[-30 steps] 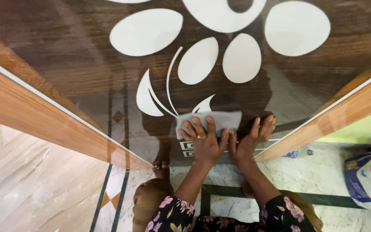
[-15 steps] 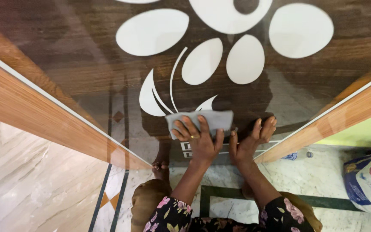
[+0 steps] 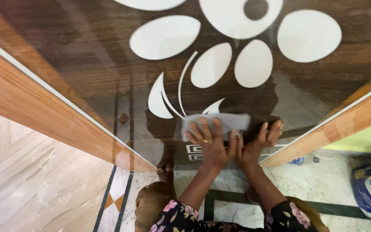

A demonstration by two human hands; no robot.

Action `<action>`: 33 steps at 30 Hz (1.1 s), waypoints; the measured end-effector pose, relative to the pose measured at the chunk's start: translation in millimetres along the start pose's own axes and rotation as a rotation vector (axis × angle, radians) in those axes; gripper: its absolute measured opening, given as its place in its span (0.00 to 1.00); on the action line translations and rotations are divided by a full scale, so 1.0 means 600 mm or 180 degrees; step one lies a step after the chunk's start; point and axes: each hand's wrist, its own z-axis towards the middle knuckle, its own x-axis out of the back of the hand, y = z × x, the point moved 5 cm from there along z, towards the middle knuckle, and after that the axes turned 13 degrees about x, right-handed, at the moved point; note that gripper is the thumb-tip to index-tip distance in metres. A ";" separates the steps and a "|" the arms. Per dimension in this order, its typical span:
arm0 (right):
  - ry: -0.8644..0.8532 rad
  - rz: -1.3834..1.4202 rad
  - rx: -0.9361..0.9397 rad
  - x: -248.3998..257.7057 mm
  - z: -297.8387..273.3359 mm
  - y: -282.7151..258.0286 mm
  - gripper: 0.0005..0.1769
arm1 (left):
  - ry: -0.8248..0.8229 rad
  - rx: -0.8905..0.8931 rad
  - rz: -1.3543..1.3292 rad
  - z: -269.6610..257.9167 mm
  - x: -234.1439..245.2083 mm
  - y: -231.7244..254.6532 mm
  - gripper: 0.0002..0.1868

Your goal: The person wipes a glass door with a white floral decal using a grey cloth. They clean the surface in circular and back-and-forth motions, covering the area around the flower design and the door handle.

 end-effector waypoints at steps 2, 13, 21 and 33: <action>0.0018 0.0015 0.0013 0.004 0.001 0.001 0.47 | -0.0152 -0.0050 0.0216 -0.030 -0.007 -0.014 0.48; 0.0072 0.0008 0.0075 0.010 0.010 -0.005 0.45 | 0.0132 0.0396 -0.0213 0.031 0.027 -0.001 0.46; 0.0667 0.1101 0.0312 0.087 0.029 -0.055 0.29 | -0.0396 0.0115 0.0064 0.000 0.051 0.035 0.44; -0.0084 0.0238 0.0799 0.020 0.069 -0.103 0.17 | -0.0272 -0.0121 -0.0459 0.014 0.106 0.004 0.22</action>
